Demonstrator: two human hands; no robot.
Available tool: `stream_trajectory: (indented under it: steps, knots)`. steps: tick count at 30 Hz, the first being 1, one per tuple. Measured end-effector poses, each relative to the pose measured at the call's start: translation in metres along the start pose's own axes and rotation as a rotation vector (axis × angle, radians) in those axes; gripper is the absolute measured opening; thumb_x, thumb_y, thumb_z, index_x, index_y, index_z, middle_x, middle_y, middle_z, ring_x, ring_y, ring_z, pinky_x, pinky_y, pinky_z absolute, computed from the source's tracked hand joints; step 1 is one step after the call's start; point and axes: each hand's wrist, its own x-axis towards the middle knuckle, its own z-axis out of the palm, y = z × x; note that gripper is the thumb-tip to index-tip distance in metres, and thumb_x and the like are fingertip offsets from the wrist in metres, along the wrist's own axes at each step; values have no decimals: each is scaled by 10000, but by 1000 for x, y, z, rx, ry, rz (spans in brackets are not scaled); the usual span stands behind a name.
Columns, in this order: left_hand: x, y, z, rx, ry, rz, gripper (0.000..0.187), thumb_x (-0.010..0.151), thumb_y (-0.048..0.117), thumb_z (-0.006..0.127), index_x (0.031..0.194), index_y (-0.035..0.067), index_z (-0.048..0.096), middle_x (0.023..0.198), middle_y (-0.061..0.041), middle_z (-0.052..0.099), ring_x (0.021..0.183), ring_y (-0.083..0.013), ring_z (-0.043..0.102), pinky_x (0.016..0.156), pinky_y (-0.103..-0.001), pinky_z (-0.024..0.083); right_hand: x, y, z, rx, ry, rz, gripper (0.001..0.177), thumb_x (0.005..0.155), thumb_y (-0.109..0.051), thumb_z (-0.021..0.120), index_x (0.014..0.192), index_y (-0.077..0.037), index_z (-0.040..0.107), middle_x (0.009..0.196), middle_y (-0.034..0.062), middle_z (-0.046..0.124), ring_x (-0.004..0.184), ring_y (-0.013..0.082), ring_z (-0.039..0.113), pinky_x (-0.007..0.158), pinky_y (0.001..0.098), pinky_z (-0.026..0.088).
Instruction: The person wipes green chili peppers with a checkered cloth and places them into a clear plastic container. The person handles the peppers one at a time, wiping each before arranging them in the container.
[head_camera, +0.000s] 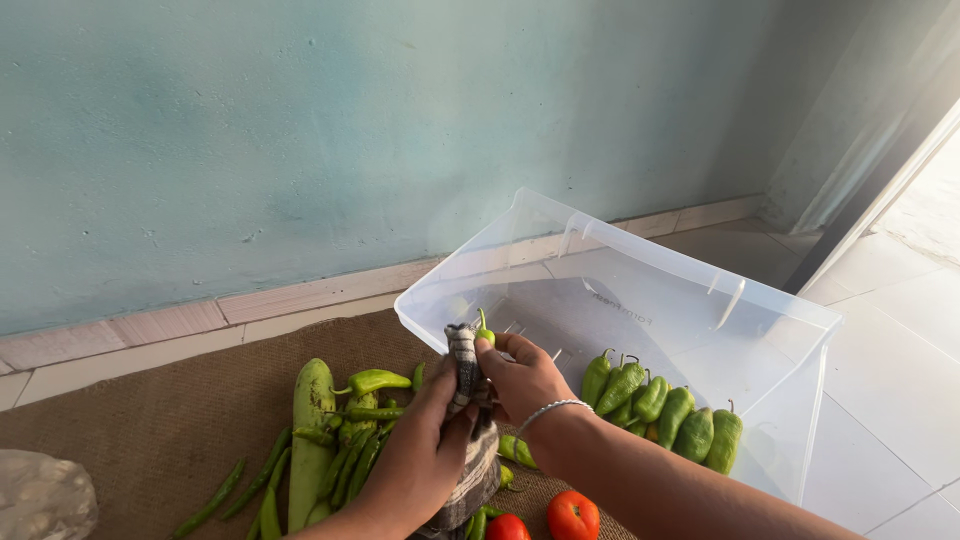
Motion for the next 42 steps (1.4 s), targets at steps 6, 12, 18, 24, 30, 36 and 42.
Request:
stream_trajectory:
  steps: [6, 12, 18, 24, 30, 36, 42]
  knots:
    - [-1, -2, -15, 10, -91, -481, 371, 962, 212, 614, 1298, 76, 537, 971, -124, 735, 865, -215, 687, 778, -366, 545, 7, 14, -3, 90, -181, -86, 438, 964, -211, 569, 1391, -118, 598, 1022, -15, 745, 854, 73, 696, 766, 246, 593]
    - [-4, 1, -18, 126, -23, -494, 429, 916, 239, 641, 1317, 147, 520, 1034, -78, 755, 921, -190, 728, 806, -361, 547, 27, 15, -5, -172, -133, -167, 572, 856, -33, 622, 1419, -133, 628, 1013, 58, 680, 841, 150, 632, 738, 302, 564]
    - [-1, -7, -29, 229, -28, -335, 520, 928, 154, 621, 1407, 99, 425, 1133, -129, 702, 1002, -227, 718, 856, -398, 551, 18, 14, 6, -30, -94, -119, 466, 853, -223, 776, 1262, -66, 617, 1069, 70, 742, 928, 152, 728, 824, 283, 619]
    - [-1, -5, -23, 173, -14, -38, 744, 949, 68, 567, 1591, 74, 191, 1390, -197, 538, 1230, -281, 599, 992, -419, 496, 7, -2, 5, -90, 5, -155, 472, 812, -179, 825, 1179, -32, 567, 1050, 80, 745, 935, 156, 718, 839, 321, 600]
    - [5, 0, -25, 150, -59, -24, 682, 983, 133, 591, 1575, 105, 253, 1372, -172, 585, 1247, -260, 605, 996, -405, 485, 0, 3, 5, 123, 6, -130, 404, 894, -241, 763, 1218, -62, 601, 990, 55, 683, 902, 141, 685, 837, 285, 603]
    - [5, 8, -21, 155, -67, -314, 497, 941, 299, 633, 1378, 117, 479, 1065, -102, 758, 976, -213, 751, 848, -373, 563, 5, 6, -4, 82, -40, -272, 308, 892, -177, 740, 1148, -20, 673, 980, 60, 723, 869, 132, 694, 806, 296, 594]
    - [1, 4, -22, 73, -114, -485, 474, 934, 385, 645, 1296, 102, 530, 1113, -85, 748, 1024, -183, 717, 886, -374, 554, 20, 13, -13, 59, 97, -430, 274, 912, -144, 709, 1160, -35, 662, 1008, 74, 725, 912, 156, 704, 852, 279, 590]
